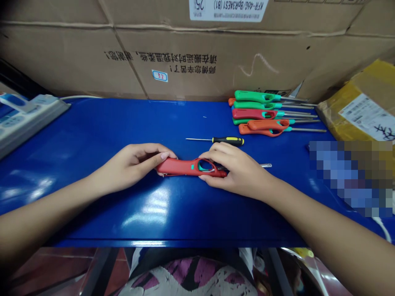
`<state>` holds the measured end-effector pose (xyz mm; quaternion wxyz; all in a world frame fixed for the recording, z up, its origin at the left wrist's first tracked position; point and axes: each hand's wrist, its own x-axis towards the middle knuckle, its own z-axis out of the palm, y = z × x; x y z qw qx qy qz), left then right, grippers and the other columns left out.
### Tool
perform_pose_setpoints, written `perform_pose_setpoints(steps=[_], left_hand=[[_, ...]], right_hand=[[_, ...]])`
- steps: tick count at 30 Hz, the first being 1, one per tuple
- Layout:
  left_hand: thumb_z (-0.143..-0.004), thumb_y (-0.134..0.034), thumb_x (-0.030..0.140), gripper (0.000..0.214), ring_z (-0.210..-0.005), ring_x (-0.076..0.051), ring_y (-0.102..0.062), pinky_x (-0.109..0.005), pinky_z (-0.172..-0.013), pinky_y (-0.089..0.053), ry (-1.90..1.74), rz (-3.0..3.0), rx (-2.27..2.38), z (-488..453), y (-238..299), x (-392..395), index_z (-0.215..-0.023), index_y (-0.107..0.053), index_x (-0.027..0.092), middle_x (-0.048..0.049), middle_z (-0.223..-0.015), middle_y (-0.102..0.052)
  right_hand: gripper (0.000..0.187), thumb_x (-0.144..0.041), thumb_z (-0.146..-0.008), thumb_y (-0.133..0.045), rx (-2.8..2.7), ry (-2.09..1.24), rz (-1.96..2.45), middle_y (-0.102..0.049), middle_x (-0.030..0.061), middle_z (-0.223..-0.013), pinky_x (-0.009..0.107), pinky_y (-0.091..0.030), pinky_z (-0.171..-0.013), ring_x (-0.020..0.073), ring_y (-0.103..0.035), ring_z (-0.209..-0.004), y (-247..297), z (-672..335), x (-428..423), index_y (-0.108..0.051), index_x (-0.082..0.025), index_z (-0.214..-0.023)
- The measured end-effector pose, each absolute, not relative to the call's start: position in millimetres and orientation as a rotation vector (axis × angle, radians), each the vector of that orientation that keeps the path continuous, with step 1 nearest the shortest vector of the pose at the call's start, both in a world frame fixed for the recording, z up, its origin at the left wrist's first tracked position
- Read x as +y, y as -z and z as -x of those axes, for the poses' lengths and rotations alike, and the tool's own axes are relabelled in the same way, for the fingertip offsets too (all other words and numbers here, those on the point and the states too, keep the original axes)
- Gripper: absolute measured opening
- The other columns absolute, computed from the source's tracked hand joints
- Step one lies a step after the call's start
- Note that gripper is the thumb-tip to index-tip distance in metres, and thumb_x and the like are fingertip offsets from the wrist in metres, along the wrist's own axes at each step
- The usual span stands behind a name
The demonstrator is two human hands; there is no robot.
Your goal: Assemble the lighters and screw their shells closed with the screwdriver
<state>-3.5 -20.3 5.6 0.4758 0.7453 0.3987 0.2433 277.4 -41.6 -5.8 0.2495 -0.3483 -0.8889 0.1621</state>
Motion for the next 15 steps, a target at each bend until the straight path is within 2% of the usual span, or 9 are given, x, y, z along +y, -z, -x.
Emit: perform_pose_setpoints(steps=[4,8,12,15], left_hand=[[-0.098,-0.056,0.031,0.025,-0.071,-0.012,-0.067,-0.022,-0.066,-0.054,-0.684,-1.921,0.999,4.0,-6.0,-23.6,-0.102,-0.073,0.014,-0.0042,-0.09,-0.073],[-0.094,-0.062,0.026,0.02,-0.085,-0.015,-0.069,-0.024,-0.074,-0.054,-0.77,-2.266,0.979,6.5,-8.6,-24.7,-0.103,-0.078,0.017,-0.0056,-0.101,-0.074],[-0.094,-0.063,0.027,0.022,-0.087,-0.016,-0.068,-0.027,-0.078,-0.055,-0.711,-2.427,0.914,9.6,-10.4,-23.2,-0.108,-0.076,0.015,-0.0073,-0.102,-0.074],[-0.093,-0.065,0.03,0.025,-0.093,-0.02,-0.066,-0.033,-0.085,-0.054,-0.629,-2.551,0.85,11.6,-11.2,-20.8,-0.11,-0.074,0.014,-0.009,-0.103,-0.073]], right_hand=[[0.034,-0.029,-0.089,-0.071,-2.39,-0.472,0.954,-0.064,0.0065,-0.099,0.03,-0.052,-0.077,0.0171,-0.063,-0.085,7.0,-278.8,-40.4,-0.066,-0.017,-0.121],[0.039,-0.03,-0.091,-0.069,-2.396,-0.453,0.954,-0.064,0.008,-0.103,0.033,-0.055,-0.081,0.019,-0.064,-0.091,9.6,-280.4,-38.7,-0.065,-0.018,-0.128],[0.041,-0.029,-0.095,-0.065,-2.408,-0.414,0.963,-0.065,0.0113,-0.112,0.037,-0.056,-0.088,0.0219,-0.064,-0.101,12.1,-279.7,-38.1,-0.063,-0.019,-0.134],[0.041,-0.031,-0.096,-0.062,-2.42,-0.442,0.986,-0.064,0.0113,-0.112,0.039,-0.056,-0.089,0.0223,-0.065,-0.102,13.3,-278.3,-38.7,-0.062,-0.021,-0.136]])
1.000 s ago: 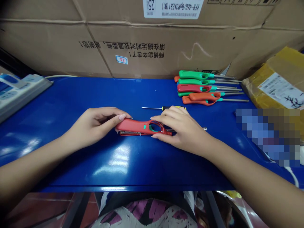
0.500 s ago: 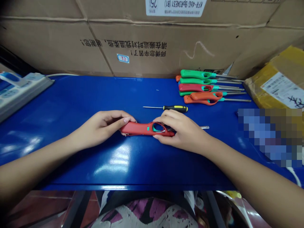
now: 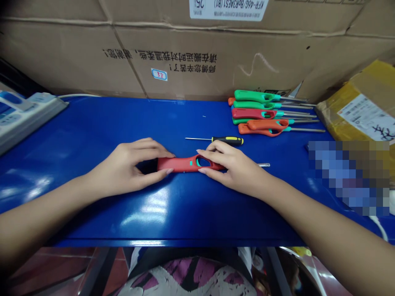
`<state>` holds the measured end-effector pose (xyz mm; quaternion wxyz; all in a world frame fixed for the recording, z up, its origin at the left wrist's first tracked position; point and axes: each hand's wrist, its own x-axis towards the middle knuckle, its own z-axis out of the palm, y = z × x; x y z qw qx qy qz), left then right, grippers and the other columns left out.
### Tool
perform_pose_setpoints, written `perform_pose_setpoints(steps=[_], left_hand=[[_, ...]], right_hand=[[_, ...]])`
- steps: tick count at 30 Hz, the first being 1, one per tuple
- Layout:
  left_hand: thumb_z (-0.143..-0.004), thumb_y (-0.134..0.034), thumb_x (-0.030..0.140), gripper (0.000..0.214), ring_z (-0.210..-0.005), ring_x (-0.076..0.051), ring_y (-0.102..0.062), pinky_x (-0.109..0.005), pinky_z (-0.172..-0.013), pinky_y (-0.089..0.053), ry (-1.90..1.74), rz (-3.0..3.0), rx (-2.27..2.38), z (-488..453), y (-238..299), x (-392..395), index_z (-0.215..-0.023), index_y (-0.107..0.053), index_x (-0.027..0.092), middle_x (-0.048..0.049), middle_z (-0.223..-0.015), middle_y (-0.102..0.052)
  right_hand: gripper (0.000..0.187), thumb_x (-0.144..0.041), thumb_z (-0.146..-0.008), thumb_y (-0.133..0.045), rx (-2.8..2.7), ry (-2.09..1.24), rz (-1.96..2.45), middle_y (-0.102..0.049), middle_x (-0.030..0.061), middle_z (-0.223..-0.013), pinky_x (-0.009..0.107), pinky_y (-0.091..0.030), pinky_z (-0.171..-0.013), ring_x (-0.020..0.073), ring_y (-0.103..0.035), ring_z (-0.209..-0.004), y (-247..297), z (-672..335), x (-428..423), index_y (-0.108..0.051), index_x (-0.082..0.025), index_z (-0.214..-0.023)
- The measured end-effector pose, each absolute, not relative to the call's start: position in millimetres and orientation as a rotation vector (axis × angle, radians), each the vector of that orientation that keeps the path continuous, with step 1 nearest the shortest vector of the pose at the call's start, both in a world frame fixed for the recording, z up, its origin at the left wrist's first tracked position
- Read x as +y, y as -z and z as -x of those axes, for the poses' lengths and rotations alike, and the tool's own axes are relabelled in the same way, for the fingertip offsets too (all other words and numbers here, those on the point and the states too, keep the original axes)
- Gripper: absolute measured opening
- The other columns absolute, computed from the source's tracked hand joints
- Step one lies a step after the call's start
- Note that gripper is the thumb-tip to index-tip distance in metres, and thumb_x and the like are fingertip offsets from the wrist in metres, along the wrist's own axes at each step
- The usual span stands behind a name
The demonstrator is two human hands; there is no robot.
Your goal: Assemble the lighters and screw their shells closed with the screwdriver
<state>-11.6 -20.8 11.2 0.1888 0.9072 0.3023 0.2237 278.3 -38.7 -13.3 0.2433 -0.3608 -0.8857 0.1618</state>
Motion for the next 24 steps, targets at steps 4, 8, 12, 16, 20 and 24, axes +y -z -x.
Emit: perform_pose_setpoints(steps=[4,8,12,16,20,24], left_hand=[[-0.093,-0.065,0.033,0.026,-0.096,-0.023,-0.064,-0.037,-0.087,-0.053,-0.557,-2.665,0.819,15,-13,-18,-0.11,-0.072,0.014,-0.0101,-0.103,-0.073],[-0.096,-0.062,0.034,0.028,-0.096,-0.024,-0.066,-0.038,-0.087,-0.053,-0.443,-2.708,0.822,18,-17,-17,-0.111,-0.072,0.013,-0.0109,-0.105,-0.072],[-0.097,-0.062,0.035,0.028,-0.1,-0.025,-0.066,-0.038,-0.088,-0.054,-0.381,-2.714,0.853,19,-18,-19,-0.111,-0.072,0.013,-0.0111,-0.109,-0.071],[-0.095,-0.066,0.036,0.027,-0.099,-0.024,-0.067,-0.038,-0.087,-0.055,-0.335,-2.721,0.936,19,-16,-22,-0.112,-0.073,0.016,-0.0089,-0.111,-0.07],[-0.093,-0.067,0.035,0.025,-0.094,-0.024,-0.068,-0.036,-0.081,-0.055,-0.277,-2.796,0.993,17,-15,-25,-0.11,-0.073,0.017,-0.0087,-0.108,-0.07],[-0.093,-0.063,0.03,0.025,-0.092,-0.025,-0.067,-0.036,-0.077,-0.055,-0.285,-2.893,0.956,14,-14,-28,-0.11,-0.071,0.014,-0.0102,-0.104,-0.07]], right_hand=[[0.043,-0.034,-0.1,-0.055,-2.437,-0.478,1.032,-0.063,0.0119,-0.116,0.041,-0.057,-0.091,0.0231,-0.064,-0.106,14,-277,-41,-0.059,-0.022,-0.141],[0.048,-0.036,-0.099,-0.056,-2.457,-0.489,1.072,-0.06,0.0133,-0.122,0.04,-0.057,-0.093,0.024,-0.063,-0.11,14,-277,-43,-0.056,-0.021,-0.144],[0.044,-0.035,-0.098,-0.058,-2.453,-0.482,1.034,-0.061,0.0134,-0.119,0.04,-0.057,-0.092,0.0242,-0.064,-0.108,15,-277,-42,-0.06,-0.02,-0.139],[0.041,-0.032,-0.098,-0.058,-2.452,-0.446,1.004,-0.061,0.0122,-0.114,0.04,-0.057,-0.089,0.0222,-0.063,-0.101,16,-275,-42,-0.061,-0.02,-0.138],[0.042,-0.032,-0.098,-0.058,-2.479,-0.402,0.99,-0.06,0.0114,-0.111,0.04,-0.058,-0.089,0.022,-0.063,-0.1,17,-274,-42,-0.06,-0.021,-0.139],[0.046,-0.034,-0.098,-0.057,-2.549,-0.326,1.022,-0.06,0.0142,-0.118,0.041,-0.057,-0.093,0.0249,-0.064,-0.107,17,-277,-42,-0.057,-0.018,-0.141]])
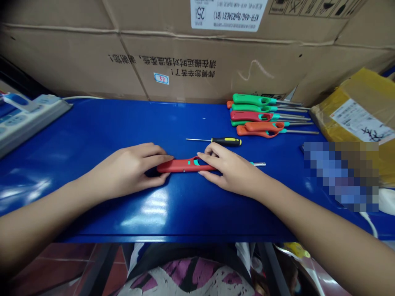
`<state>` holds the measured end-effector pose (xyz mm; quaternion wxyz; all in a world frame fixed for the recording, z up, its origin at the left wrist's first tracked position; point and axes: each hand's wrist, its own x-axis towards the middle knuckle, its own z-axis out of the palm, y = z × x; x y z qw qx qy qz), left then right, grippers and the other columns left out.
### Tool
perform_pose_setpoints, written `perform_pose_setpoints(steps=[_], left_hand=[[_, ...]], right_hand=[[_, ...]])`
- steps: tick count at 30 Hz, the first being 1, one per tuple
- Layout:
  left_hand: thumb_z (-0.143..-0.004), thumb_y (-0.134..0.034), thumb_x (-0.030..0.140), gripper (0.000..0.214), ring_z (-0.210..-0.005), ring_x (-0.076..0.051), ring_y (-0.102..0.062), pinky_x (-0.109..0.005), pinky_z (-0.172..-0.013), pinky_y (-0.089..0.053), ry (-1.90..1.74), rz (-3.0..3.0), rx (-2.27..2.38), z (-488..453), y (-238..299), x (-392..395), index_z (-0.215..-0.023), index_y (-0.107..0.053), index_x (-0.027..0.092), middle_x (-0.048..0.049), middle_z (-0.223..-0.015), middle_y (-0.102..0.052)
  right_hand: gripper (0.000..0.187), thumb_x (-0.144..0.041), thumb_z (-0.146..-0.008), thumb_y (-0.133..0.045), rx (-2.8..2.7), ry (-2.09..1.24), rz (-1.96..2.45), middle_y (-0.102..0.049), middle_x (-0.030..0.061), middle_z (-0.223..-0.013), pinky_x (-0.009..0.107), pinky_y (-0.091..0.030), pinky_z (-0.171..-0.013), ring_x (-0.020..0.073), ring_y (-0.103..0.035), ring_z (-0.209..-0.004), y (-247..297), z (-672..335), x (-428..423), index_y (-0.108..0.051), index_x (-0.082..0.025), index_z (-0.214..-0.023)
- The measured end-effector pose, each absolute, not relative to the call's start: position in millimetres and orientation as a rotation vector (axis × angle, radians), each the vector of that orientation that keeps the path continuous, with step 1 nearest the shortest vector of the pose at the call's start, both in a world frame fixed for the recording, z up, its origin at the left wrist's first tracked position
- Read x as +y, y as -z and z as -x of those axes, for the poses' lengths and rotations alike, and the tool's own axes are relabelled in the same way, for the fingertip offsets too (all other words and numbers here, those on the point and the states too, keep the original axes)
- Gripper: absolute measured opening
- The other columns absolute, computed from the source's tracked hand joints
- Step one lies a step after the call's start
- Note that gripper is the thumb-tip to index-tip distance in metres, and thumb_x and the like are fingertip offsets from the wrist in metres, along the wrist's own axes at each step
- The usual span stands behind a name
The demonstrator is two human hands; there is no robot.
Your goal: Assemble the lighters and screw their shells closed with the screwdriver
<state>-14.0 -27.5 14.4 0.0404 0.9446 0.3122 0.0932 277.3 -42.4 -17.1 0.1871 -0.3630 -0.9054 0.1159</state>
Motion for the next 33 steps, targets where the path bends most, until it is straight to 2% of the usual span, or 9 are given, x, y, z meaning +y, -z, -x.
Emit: perform_pose_setpoints(steps=[5,9,16,18,20,24,27,30,33], left_hand=[[-0.102,-0.049,0.032,0.028,-0.087,-0.02,-0.064,-0.031,-0.077,-0.052,-0.413,-2.818,0.847,14,-14,-26,-0.113,-0.068,0.014,-0.0093,-0.099,-0.068],[-0.104,-0.047,0.031,0.028,-0.08,-0.018,-0.06,-0.03,-0.074,-0.049,-0.505,-2.764,0.758,14,-13,-27,-0.107,-0.068,0.011,-0.0083,-0.092,-0.065],[-0.103,-0.049,0.029,0.026,-0.077,-0.017,-0.059,-0.03,-0.072,-0.049,-0.488,-2.679,0.75,10,-12,-33,-0.106,-0.069,0.012,-0.0077,-0.087,-0.065],[-0.102,-0.052,0.031,0.025,-0.076,-0.016,-0.061,-0.028,-0.07,-0.05,-0.518,-2.533,0.805,7,-14,-34,-0.101,-0.069,0.014,-0.0065,-0.086,-0.067],[-0.1,-0.054,0.036,0.026,-0.067,-0.014,-0.062,-0.025,-0.061,-0.052,-0.568,-2.195,0.901,4,-16,-35,-0.103,-0.069,0.015,-0.004,-0.077,-0.067],[-0.1,-0.055,0.039,0.036,-0.044,-0.011,-0.058,-0.021,-0.041,-0.05,-0.554,-1.466,0.925,-4,-15,-33,-0.124,-0.061,0.013,0.0003,-0.063,-0.066],[-0.101,-0.054,0.038,0.037,-0.05,-0.012,-0.063,-0.022,-0.047,-0.056,-0.596,-1.428,0.887,-5,-12,-32,-0.126,-0.063,0.012,-0.0034,-0.073,-0.072],[-0.096,-0.064,0.034,0.035,-0.059,-0.011,-0.068,-0.021,-0.057,-0.059,-0.678,-1.702,0.882,-3,-9,-33,-0.125,-0.067,0.015,-0.0033,-0.081,-0.074],[-0.093,-0.069,0.029,0.03,-0.069,-0.011,-0.071,-0.019,-0.063,-0.059,-0.73,-2.037,0.83,-1,-7,-35,-0.121,-0.071,0.018,-0.0054,-0.102,-0.076]], right_hand=[[0.033,-0.033,-0.1,-0.055,-2.493,-0.236,0.984,-0.065,0.0126,-0.113,0.04,-0.058,-0.089,0.0241,-0.066,-0.102,12,-279,-43,-0.065,-0.019,-0.129],[0.02,-0.029,-0.101,-0.053,-2.467,-0.379,0.947,-0.067,0.009,-0.105,0.034,-0.056,-0.085,0.0202,-0.066,-0.095,6,-278,-44,-0.069,-0.02,-0.11],[0.021,-0.03,-0.101,-0.052,-2.545,-0.437,0.995,-0.068,0.0082,-0.101,0.034,-0.055,-0.082,0.0194,-0.066,-0.089,0,-279,-48,-0.069,-0.019,-0.102],[0.021,-0.03,-0.1,-0.053,-2.517,-0.405,0.999,-0.069,0.0086,-0.104,0.034,-0.056,-0.083,0.0199,-0.067,-0.092,-1,-280,-49,-0.069,-0.02,-0.109],[0.031,-0.033,-0.099,-0.057,-2.477,-0.337,1.003,-0.069,0.0097,-0.112,0.036,-0.056,-0.09,0.0217,-0.067,-0.101,-2,-280,-49,-0.065,-0.021,-0.126],[0.054,-0.043,-0.096,-0.062,-2.533,-0.263,1.02,-0.068,0.0099,-0.117,0.036,-0.058,-0.085,0.0223,-0.067,-0.102,-1,-280,-48,-0.052,-0.025,-0.146],[0.049,-0.04,-0.1,-0.055,-2.566,-0.277,1.029,-0.068,0.0096,-0.116,0.034,-0.057,-0.081,0.0204,-0.067,-0.097,0,-281,-47,-0.051,-0.024,-0.146],[0.043,-0.034,-0.103,-0.049,-2.507,-0.311,1.009,-0.069,0.0101,-0.111,0.034,-0.056,-0.085,0.0199,-0.067,-0.098,-1,-281,-46,-0.054,-0.019,-0.144],[0.041,-0.032,-0.103,-0.049,-2.469,-0.341,0.982,-0.071,0.0089,-0.106,0.034,-0.056,-0.085,0.0194,-0.068,-0.096,-2,-280,-46,-0.055,-0.018,-0.142]])
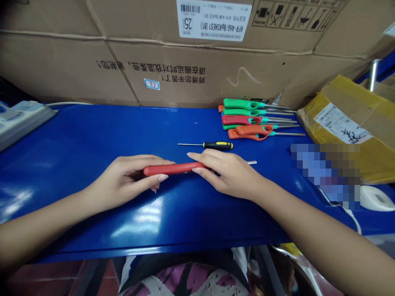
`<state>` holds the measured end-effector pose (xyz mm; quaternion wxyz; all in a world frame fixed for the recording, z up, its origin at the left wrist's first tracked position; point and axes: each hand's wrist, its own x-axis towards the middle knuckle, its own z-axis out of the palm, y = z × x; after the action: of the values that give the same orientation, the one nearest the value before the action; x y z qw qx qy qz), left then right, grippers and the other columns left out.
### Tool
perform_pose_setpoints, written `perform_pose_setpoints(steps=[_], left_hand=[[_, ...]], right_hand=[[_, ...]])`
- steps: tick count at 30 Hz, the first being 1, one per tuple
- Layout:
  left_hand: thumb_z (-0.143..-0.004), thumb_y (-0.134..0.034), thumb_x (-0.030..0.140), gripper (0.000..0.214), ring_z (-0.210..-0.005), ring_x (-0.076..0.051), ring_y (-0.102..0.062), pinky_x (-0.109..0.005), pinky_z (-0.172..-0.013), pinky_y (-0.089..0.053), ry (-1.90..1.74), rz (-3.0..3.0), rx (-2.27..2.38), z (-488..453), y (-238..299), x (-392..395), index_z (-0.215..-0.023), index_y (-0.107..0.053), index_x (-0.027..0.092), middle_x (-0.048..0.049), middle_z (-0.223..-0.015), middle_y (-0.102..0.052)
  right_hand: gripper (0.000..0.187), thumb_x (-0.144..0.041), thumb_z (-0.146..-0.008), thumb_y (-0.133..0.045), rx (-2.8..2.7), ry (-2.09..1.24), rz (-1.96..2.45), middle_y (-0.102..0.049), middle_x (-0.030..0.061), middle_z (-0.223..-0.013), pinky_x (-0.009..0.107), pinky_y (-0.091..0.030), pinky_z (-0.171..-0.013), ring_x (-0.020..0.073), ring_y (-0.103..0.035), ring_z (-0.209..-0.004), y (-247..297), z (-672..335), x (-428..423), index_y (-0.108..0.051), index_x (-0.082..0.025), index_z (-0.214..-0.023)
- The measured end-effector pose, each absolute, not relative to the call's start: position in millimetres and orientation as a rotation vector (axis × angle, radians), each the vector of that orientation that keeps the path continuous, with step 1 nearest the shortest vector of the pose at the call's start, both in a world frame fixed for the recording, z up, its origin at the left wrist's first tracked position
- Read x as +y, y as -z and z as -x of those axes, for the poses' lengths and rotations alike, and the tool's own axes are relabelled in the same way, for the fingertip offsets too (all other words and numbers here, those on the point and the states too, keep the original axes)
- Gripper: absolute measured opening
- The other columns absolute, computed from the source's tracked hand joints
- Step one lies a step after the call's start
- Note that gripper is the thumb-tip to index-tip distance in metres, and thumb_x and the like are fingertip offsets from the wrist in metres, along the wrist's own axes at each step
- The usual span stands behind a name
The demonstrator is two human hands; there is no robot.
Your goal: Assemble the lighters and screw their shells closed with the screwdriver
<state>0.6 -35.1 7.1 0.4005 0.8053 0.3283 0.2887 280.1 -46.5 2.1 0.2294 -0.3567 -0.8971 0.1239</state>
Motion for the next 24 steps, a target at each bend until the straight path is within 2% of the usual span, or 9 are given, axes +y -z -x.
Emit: perform_pose_setpoints(steps=[4,6,12,15,20,24], left_hand=[[-0.094,-0.068,0.025,0.028,-0.103,-0.018,-0.073,-0.024,-0.089,-0.058,-0.784,-2.288,0.712,0,-7,-37,-0.121,-0.071,0.017,-0.0071,-0.115,-0.077],[-0.094,-0.068,0.023,0.029,-0.107,-0.018,-0.073,-0.024,-0.094,-0.057,-0.79,-2.332,0.68,-1,-6,-38,-0.121,-0.071,0.016,-0.0073,-0.117,-0.076],[-0.095,-0.066,0.024,0.025,-0.102,-0.016,-0.074,-0.021,-0.091,-0.057,-0.823,-2.307,0.727,-1,-6,-39,-0.118,-0.072,0.016,-0.006,-0.114,-0.077],[-0.096,-0.064,0.025,0.023,-0.095,-0.016,-0.075,-0.022,-0.087,-0.058,-0.847,-2.256,0.789,3,-8,-34,-0.116,-0.073,0.017,-0.005,-0.11,-0.078],[-0.094,-0.066,0.022,0.02,-0.089,-0.015,-0.074,-0.022,-0.081,-0.058,-0.826,-2.268,0.708,12,-15,-24,-0.112,-0.075,0.018,-0.0041,-0.104,-0.079],[-0.09,-0.071,0.023,0.024,-0.09,-0.016,-0.073,-0.023,-0.08,-0.058,-0.812,-2.343,0.664,11,-10,-23,-0.114,-0.075,0.019,-0.0052,-0.106,-0.078]], right_hand=[[0.036,-0.03,-0.102,-0.053,-2.483,-0.424,0.891,-0.073,0.0078,-0.114,0.031,-0.056,-0.089,0.0182,-0.07,-0.103,-3,-277,-50,-0.06,-0.02,-0.136],[0.031,-0.026,-0.101,-0.053,-2.469,-0.443,0.851,-0.074,0.0077,-0.117,0.03,-0.055,-0.093,0.0178,-0.07,-0.106,-2,-276,-53,-0.064,-0.018,-0.129],[0.026,-0.029,-0.1,-0.057,-2.49,-0.379,0.907,-0.076,0.007,-0.115,0.03,-0.054,-0.092,0.0186,-0.072,-0.104,-4,-279,-48,-0.07,-0.017,-0.119],[0.026,-0.034,-0.098,-0.061,-2.543,-0.261,1.0,-0.078,0.0068,-0.104,0.032,-0.053,-0.082,0.0208,-0.073,-0.092,-7,-288,-43,-0.072,-0.017,-0.114],[0.022,-0.032,-0.1,-0.057,-2.599,-0.134,1.011,-0.077,0.0029,-0.083,0.033,-0.046,-0.071,0.0186,-0.07,-0.072,-9,-296,-42,-0.075,-0.019,-0.096],[0.022,-0.032,-0.1,-0.058,-2.602,-0.052,0.958,-0.078,0.004,-0.087,0.032,-0.045,-0.071,0.0186,-0.071,-0.074,-7,-293,-45,-0.074,-0.018,-0.096]])
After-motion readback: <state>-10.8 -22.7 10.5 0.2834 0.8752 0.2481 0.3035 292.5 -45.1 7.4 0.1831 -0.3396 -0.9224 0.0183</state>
